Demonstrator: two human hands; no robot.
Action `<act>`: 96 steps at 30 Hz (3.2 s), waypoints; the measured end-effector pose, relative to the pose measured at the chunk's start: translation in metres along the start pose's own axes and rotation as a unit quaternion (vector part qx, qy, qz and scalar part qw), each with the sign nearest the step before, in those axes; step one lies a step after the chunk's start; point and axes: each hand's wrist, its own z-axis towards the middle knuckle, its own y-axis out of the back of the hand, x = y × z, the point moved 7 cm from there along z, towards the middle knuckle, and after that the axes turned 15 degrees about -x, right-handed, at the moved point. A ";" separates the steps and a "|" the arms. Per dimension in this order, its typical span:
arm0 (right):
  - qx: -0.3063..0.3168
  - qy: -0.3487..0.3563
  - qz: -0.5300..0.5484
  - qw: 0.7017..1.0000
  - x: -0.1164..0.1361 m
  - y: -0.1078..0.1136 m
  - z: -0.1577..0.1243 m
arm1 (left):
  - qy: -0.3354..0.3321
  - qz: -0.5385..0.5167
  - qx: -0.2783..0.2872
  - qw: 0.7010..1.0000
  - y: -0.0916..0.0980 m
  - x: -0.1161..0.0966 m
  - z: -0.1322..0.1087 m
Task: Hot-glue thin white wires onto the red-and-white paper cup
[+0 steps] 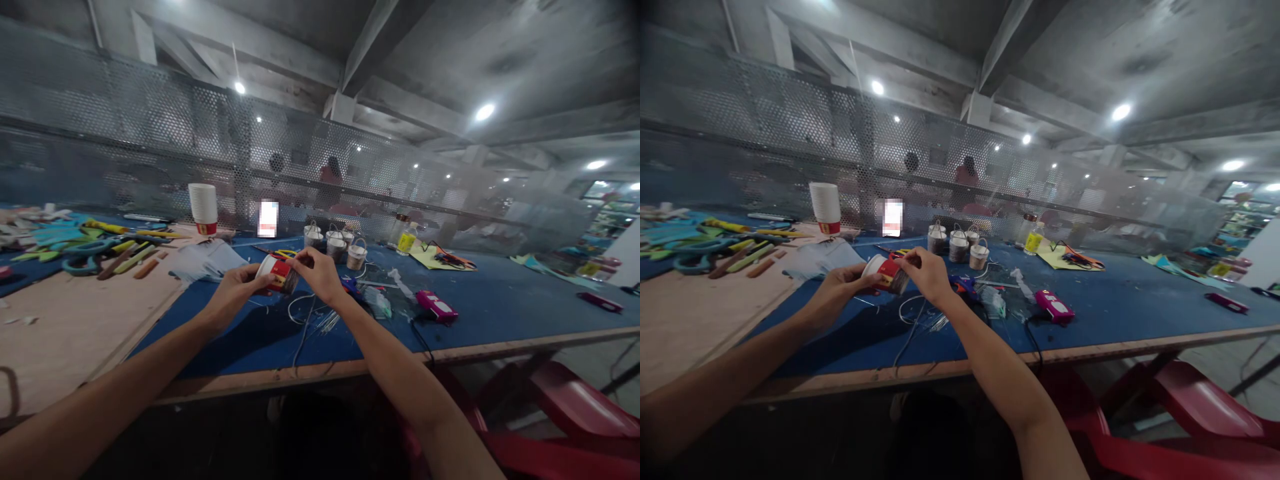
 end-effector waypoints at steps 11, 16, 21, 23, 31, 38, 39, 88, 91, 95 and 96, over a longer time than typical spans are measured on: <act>0.009 -0.012 0.000 1.000 -0.002 -0.001 0.000 | -0.006 0.010 0.008 1.000 -0.003 -0.004 -0.002; 0.005 -0.021 0.006 1.000 -0.002 0.001 0.001 | -0.013 0.010 0.013 1.000 -0.003 -0.005 -0.003; 0.011 -0.026 0.007 1.000 -0.003 0.001 0.000 | -0.015 0.011 0.014 1.000 -0.002 -0.005 -0.003; 0.013 -0.028 0.007 1.000 -0.005 0.001 0.001 | -0.017 0.014 0.014 1.000 -0.002 -0.006 -0.003; 0.013 -0.043 0.017 0.999 -0.011 -0.001 0.002 | -0.016 0.024 0.007 1.000 -0.003 -0.009 -0.005; 0.010 -0.046 0.024 0.999 -0.012 0.000 0.002 | -0.023 0.034 0.008 0.999 -0.003 -0.010 -0.005; 0.009 -0.047 0.024 0.999 -0.012 0.000 0.002 | -0.023 0.033 0.007 0.999 -0.003 -0.010 -0.005; -0.003 -0.070 0.021 0.997 -0.018 0.008 0.008 | -0.031 0.030 0.037 0.998 -0.002 -0.007 -0.003; -0.002 -0.072 0.026 0.997 -0.017 0.007 0.008 | -0.027 0.022 0.044 0.998 -0.003 -0.006 -0.003; -0.001 -0.072 0.036 0.997 -0.017 0.007 0.008 | -0.018 0.020 0.047 0.999 -0.004 -0.005 -0.003; 0.000 -0.071 0.037 0.997 -0.017 0.007 0.007 | -0.016 0.019 0.048 0.999 -0.004 -0.005 -0.004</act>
